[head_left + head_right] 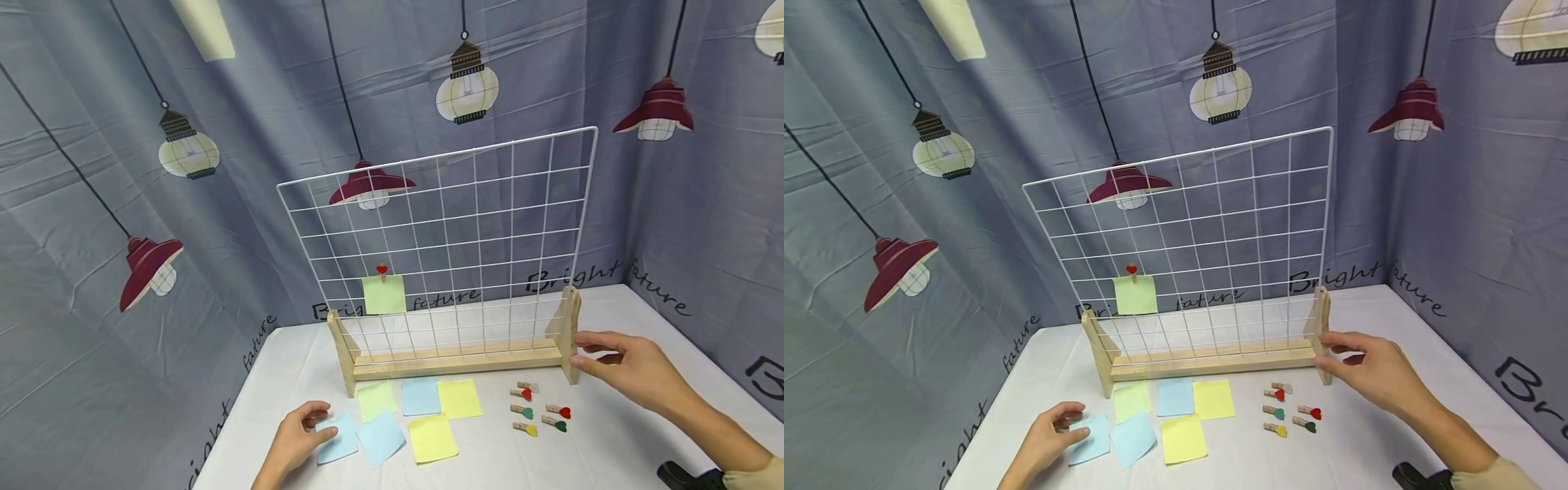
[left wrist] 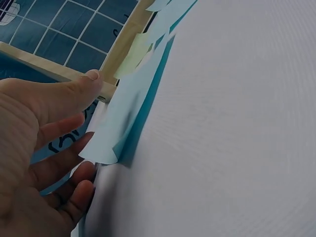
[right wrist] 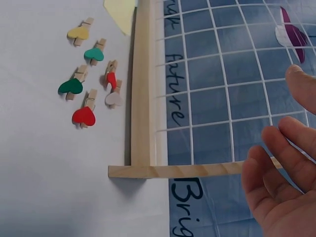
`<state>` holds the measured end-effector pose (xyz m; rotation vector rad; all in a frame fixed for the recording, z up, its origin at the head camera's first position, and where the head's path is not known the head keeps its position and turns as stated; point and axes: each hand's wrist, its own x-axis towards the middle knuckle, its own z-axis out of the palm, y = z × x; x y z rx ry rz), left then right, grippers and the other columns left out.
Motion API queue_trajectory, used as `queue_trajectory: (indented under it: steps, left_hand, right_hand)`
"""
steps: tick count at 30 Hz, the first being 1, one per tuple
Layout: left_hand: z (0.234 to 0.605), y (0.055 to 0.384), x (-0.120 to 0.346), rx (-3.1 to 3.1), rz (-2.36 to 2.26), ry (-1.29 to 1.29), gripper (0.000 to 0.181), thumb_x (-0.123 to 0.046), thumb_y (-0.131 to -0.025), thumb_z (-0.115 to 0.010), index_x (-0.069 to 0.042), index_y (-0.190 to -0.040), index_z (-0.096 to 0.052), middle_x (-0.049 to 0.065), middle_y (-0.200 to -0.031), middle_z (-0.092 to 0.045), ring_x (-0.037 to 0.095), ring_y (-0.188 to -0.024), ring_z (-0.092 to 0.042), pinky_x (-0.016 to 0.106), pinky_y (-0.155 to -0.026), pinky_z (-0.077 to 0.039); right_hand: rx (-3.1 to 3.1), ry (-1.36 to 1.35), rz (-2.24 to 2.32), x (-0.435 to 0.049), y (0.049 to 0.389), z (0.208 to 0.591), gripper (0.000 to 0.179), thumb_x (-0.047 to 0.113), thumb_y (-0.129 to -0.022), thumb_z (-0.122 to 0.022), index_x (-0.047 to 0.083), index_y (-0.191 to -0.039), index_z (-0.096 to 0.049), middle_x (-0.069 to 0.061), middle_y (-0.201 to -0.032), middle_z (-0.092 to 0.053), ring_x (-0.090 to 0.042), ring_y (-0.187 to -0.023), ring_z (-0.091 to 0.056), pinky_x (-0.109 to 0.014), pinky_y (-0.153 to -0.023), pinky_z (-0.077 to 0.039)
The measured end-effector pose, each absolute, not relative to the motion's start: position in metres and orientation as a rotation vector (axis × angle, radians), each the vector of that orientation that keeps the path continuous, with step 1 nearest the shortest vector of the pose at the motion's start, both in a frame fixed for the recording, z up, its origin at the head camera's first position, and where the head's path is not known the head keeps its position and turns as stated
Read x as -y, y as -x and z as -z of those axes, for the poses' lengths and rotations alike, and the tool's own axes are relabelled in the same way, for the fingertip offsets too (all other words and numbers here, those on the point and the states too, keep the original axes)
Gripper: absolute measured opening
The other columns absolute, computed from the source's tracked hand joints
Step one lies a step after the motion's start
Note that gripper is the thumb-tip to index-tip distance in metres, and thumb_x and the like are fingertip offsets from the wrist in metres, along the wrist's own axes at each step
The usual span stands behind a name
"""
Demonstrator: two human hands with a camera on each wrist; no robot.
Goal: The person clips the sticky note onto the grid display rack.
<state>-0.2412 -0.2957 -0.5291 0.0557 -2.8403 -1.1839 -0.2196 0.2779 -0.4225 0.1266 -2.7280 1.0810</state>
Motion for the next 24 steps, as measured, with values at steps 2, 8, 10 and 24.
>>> queue_trajectory:
  steps: [2,8,10,24]
  left_hand:
    - [0.531,0.241,0.296,2.841,1.168,-0.068,0.05,-0.027,-0.074,-0.093,-0.013,-0.117,-0.073,0.0,-0.106,-0.076,0.016,-0.091,-0.058,0.031,-0.08,-0.047]
    - [0.532,0.241,0.295,2.836,1.127,-0.056,0.044,-0.019,-0.072,-0.093,-0.012,-0.111,-0.074,-0.003,-0.094,-0.072,0.015,-0.081,-0.051,0.023,-0.069,-0.041]
    - [0.532,0.24,0.294,2.858,1.078,-0.038,0.041,-0.018,-0.072,-0.093,-0.012,-0.108,-0.075,-0.003,-0.09,-0.069,0.015,-0.079,-0.05,0.023,-0.067,-0.04]
    - [0.532,0.235,0.29,2.935,0.907,-0.063,0.018,-0.019,-0.08,-0.088,-0.01,-0.09,-0.077,-0.005,-0.07,-0.062,0.013,-0.067,-0.051,0.023,-0.06,-0.04]
  right_hand:
    - [2.732,-0.122,-1.081,-0.278,0.219,0.423,0.065,0.047,-0.09,-0.078,-0.001,-0.132,-0.067,-0.028,-0.134,-0.065,-0.034,-0.099,-0.072,-0.022,-0.067,-0.056]
    - [2.739,-0.114,-1.077,-0.28,0.219,0.424,0.064,0.049,-0.09,-0.077,0.002,-0.132,-0.067,-0.028,-0.136,-0.064,-0.036,-0.101,-0.071,-0.024,-0.067,-0.057]
    - [2.74,-0.111,-1.079,-0.281,0.219,0.425,0.064,0.049,-0.09,-0.077,0.002,-0.132,-0.067,-0.028,-0.136,-0.064,-0.037,-0.102,-0.071,-0.024,-0.067,-0.057]
    - [2.756,-0.092,-1.09,-0.284,0.217,0.433,0.063,0.048,-0.091,-0.076,0.001,-0.132,-0.067,-0.027,-0.134,-0.065,-0.036,-0.102,-0.071,-0.024,-0.067,-0.057]
